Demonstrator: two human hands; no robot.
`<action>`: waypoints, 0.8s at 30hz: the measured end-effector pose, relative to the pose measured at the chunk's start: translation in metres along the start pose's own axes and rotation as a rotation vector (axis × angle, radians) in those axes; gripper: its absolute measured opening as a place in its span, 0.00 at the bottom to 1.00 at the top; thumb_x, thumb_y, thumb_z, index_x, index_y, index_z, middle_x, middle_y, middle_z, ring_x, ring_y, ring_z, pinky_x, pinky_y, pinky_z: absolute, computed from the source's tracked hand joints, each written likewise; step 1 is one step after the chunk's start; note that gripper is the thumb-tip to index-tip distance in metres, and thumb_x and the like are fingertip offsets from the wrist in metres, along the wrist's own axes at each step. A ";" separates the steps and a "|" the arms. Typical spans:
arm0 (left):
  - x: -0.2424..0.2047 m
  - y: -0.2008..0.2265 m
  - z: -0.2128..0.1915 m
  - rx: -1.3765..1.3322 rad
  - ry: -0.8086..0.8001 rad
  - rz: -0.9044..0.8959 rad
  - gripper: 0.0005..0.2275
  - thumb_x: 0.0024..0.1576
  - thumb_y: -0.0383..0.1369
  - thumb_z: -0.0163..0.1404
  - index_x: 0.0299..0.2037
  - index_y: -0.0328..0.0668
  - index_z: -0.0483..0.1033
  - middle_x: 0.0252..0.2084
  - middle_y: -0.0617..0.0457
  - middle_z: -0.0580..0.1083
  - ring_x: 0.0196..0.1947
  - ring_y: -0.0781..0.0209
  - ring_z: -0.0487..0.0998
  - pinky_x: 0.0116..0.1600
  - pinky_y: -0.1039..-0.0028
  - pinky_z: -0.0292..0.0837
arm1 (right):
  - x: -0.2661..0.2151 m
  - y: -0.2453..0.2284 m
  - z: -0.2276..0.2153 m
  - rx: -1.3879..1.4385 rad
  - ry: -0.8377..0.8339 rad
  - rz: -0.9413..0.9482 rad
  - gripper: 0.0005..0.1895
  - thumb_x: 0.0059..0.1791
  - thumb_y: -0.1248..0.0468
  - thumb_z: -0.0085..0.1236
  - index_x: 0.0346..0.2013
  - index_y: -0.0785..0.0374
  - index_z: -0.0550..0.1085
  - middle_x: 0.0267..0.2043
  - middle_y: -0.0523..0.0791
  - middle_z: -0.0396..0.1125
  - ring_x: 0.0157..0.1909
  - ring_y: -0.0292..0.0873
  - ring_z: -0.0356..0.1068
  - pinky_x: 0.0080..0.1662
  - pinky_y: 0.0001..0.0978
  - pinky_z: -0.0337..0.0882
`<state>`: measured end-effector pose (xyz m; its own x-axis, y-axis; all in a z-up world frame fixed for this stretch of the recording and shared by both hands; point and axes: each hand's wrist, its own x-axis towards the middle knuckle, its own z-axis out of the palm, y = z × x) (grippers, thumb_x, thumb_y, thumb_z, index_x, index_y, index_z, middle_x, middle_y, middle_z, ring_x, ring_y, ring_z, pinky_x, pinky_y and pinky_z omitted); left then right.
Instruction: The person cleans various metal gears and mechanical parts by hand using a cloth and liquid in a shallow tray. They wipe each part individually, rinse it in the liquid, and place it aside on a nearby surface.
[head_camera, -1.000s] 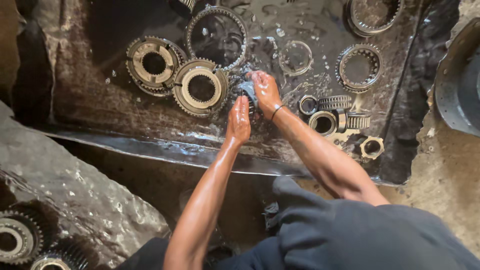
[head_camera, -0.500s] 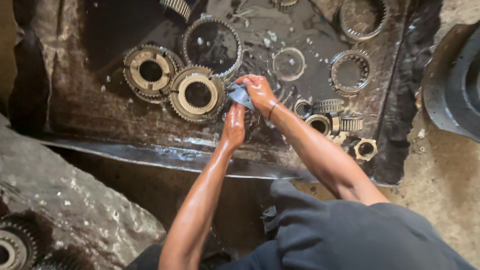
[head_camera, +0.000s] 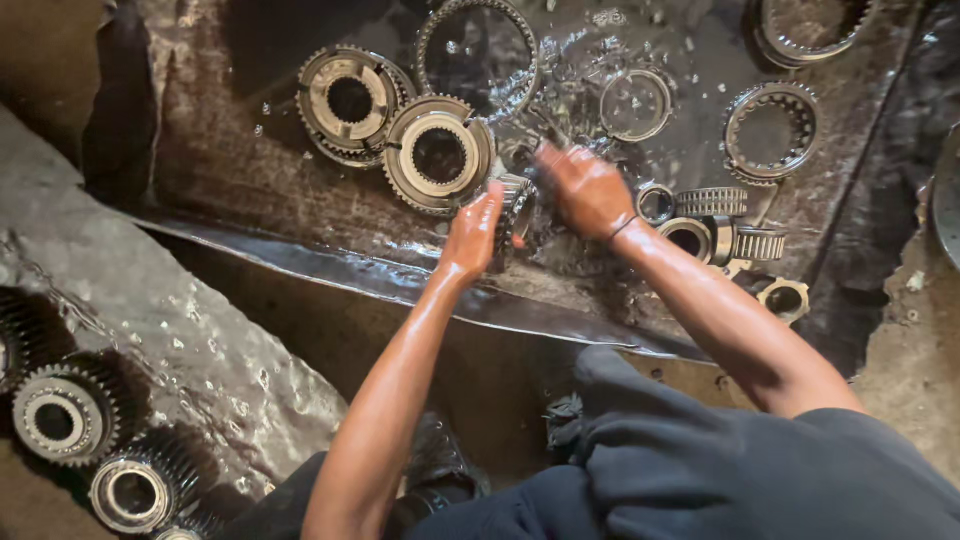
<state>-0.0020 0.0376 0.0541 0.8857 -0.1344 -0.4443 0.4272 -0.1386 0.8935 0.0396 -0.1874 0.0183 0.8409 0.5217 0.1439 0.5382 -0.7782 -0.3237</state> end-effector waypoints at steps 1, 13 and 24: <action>-0.003 0.005 -0.001 0.078 0.000 0.010 0.25 0.69 0.49 0.36 0.41 0.31 0.78 0.28 0.50 0.78 0.29 0.64 0.80 0.40 0.69 0.71 | -0.001 0.001 -0.001 0.034 0.109 0.093 0.26 0.54 0.63 0.58 0.66 0.66 0.66 0.61 0.58 0.65 0.57 0.61 0.67 0.54 0.51 0.70; 0.033 -0.078 0.039 0.055 0.128 0.208 0.20 0.71 0.42 0.38 0.50 0.28 0.74 0.44 0.37 0.77 0.44 0.50 0.77 0.53 0.63 0.72 | -0.006 -0.048 -0.008 0.846 0.343 0.567 0.17 0.54 0.66 0.52 0.57 0.68 0.73 0.57 0.55 0.70 0.60 0.55 0.70 0.62 0.42 0.68; 0.031 -0.055 0.050 0.062 0.172 0.200 0.25 0.69 0.46 0.37 0.61 0.25 0.67 0.53 0.30 0.75 0.55 0.42 0.77 0.60 0.62 0.69 | 0.041 -0.003 0.065 0.917 0.085 0.824 0.20 0.64 0.59 0.45 0.50 0.78 0.72 0.51 0.67 0.67 0.58 0.64 0.61 0.57 0.49 0.67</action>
<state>-0.0073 -0.0078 -0.0116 0.9714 0.0031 -0.2373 0.2337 -0.1868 0.9542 0.0683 -0.1409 -0.0352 0.9294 -0.0592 -0.3644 -0.3638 -0.3136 -0.8771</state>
